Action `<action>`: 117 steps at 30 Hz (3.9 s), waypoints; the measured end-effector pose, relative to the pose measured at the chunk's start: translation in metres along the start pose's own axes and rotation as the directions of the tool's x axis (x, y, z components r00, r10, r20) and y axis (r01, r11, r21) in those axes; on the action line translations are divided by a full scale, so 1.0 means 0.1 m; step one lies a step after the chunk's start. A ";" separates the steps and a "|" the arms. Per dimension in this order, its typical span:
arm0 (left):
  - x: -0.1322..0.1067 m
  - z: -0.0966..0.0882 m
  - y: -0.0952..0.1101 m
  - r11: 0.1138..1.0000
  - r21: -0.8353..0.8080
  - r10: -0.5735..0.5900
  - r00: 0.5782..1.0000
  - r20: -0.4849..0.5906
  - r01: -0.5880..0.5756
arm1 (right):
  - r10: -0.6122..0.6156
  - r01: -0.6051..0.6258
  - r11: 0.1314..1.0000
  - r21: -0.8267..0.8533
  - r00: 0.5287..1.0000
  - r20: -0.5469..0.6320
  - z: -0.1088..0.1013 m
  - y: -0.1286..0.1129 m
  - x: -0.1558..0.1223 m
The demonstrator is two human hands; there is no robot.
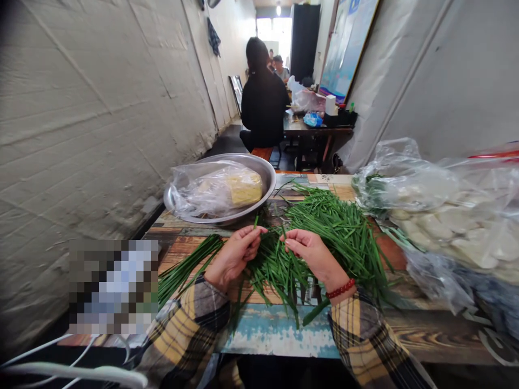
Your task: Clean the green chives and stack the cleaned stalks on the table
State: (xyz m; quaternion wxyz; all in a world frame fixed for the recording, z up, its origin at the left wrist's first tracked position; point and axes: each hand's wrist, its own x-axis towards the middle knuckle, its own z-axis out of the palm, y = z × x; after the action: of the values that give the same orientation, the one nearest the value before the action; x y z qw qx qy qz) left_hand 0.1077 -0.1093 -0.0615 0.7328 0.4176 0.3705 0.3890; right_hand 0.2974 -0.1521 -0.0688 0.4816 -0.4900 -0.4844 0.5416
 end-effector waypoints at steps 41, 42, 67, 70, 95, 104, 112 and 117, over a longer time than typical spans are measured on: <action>-0.01 -0.02 0.06 0.966 -0.257 0.044 0.999 0.016 -0.039 | -0.159 0.093 0.957 -0.276 0.961 -0.227 -0.30 0.13 0.07; -0.01 -0.03 0.06 0.964 -0.261 0.054 0.998 0.011 -0.049 | -0.213 0.122 0.928 -0.351 0.948 -0.235 -0.29 0.13 0.06; -0.03 -0.02 0.08 0.964 -0.225 0.146 0.989 0.015 -0.139 | 0.040 -0.044 0.998 -0.055 0.998 -0.055 -0.12 -0.05 -0.08; -0.01 -0.04 0.08 0.956 -0.264 0.125 0.992 -0.034 -0.130 | 0.040 -0.028 0.992 0.119 0.994 -0.098 -0.14 -0.08 -0.07; -0.03 0.11 -0.08 0.998 -0.039 -0.051 0.990 0.132 0.057 | -0.528 0.475 0.706 -0.525 0.847 0.056 0.17 0.04 -0.05; -0.02 0.10 -0.08 0.999 -0.028 -0.014 0.997 0.073 0.016 | -0.546 0.576 0.658 -0.485 0.809 0.219 0.23 0.04 -0.06; -0.04 0.10 0.05 0.985 -0.166 0.053 0.994 0.095 -0.037 | -0.390 0.231 0.837 -0.496 0.888 -0.245 -0.18 -0.04 -0.05; -0.02 0.04 0.07 0.982 -0.187 0.026 0.998 0.056 -0.015 | -0.426 0.123 0.854 -0.505 0.722 -0.545 -0.56 0.00 -0.06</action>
State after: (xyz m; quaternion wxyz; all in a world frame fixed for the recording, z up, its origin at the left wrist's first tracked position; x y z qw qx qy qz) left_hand 0.1080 -0.1101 -0.0536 0.7750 0.3623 0.3067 0.4173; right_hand 0.3536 -0.1548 -0.0709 0.5719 -0.6593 -0.4677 0.1396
